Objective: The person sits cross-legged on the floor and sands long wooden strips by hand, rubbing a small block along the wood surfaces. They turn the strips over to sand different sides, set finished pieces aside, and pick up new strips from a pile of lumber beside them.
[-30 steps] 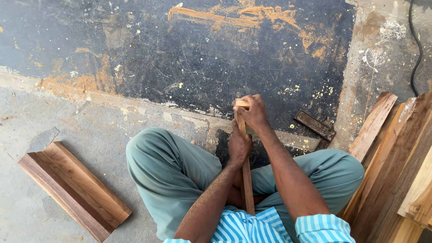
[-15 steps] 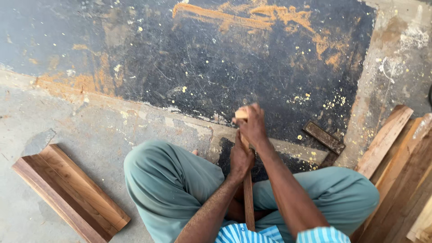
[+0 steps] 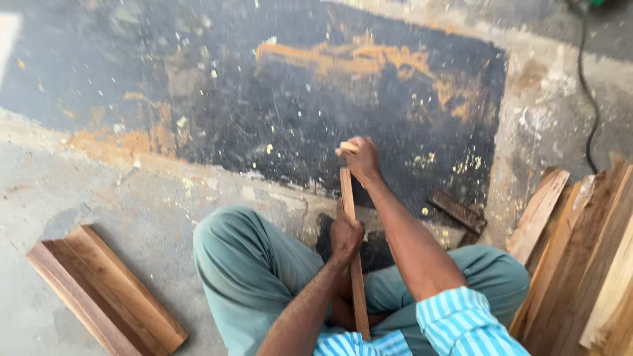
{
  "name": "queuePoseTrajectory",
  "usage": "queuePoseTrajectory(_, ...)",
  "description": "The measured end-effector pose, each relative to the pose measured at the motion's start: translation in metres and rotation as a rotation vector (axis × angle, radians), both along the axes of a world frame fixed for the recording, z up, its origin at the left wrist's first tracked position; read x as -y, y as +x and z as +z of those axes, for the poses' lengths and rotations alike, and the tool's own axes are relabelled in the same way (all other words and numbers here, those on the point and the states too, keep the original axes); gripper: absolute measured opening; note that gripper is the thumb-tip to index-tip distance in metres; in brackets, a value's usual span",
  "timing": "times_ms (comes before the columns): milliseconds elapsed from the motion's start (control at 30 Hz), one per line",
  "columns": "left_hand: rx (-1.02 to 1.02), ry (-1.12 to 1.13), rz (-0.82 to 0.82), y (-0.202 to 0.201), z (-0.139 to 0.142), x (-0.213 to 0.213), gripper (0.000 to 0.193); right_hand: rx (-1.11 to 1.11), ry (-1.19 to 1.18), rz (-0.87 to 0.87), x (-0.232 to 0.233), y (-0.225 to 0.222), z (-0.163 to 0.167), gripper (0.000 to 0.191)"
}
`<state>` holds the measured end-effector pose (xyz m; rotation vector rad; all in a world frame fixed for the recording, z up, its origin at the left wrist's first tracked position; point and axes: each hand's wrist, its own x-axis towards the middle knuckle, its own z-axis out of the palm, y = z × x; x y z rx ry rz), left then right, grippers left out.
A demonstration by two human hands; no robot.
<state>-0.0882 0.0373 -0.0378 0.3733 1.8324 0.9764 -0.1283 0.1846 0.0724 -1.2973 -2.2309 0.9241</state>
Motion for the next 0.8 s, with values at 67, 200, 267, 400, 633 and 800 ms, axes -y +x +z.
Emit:
queuePoseTrajectory(67, -0.135, 0.004, 0.010, -0.003, 0.006, -0.002, 0.086, -0.179, -0.167, -0.071, -0.018, 0.006, 0.009, 0.046)
queuePoseTrajectory(200, -0.060, -0.012, 0.020, -0.001, 0.026, -0.002, 0.088, -0.150, -0.690, -0.118, -0.030, 0.065, 0.014, 0.064)
queuePoseTrajectory(267, -0.128, 0.128, 0.060, 0.001, 0.047, -0.003, 0.088, 0.007, -0.756, -0.160, -0.032, 0.087, 0.027, 0.072)
queuePoseTrajectory(400, -0.128, 0.369, 0.047, -0.003, 0.113, -0.012, 0.077, -0.139, -0.718, 0.124, -0.039, 0.096, 0.097, 0.079)
queuePoseTrajectory(633, -0.794, 0.642, -0.130, -0.054, 0.158, -0.023, 0.078, 0.121, -0.248, 0.306, 0.005, 0.110, 0.197, 0.072)
queuePoseTrajectory(800, 0.712, 0.360, 0.441, -0.058, 0.080, 0.014, 0.062, 0.161, 0.429, 0.451, 0.084, 0.107, 0.076, 0.069)
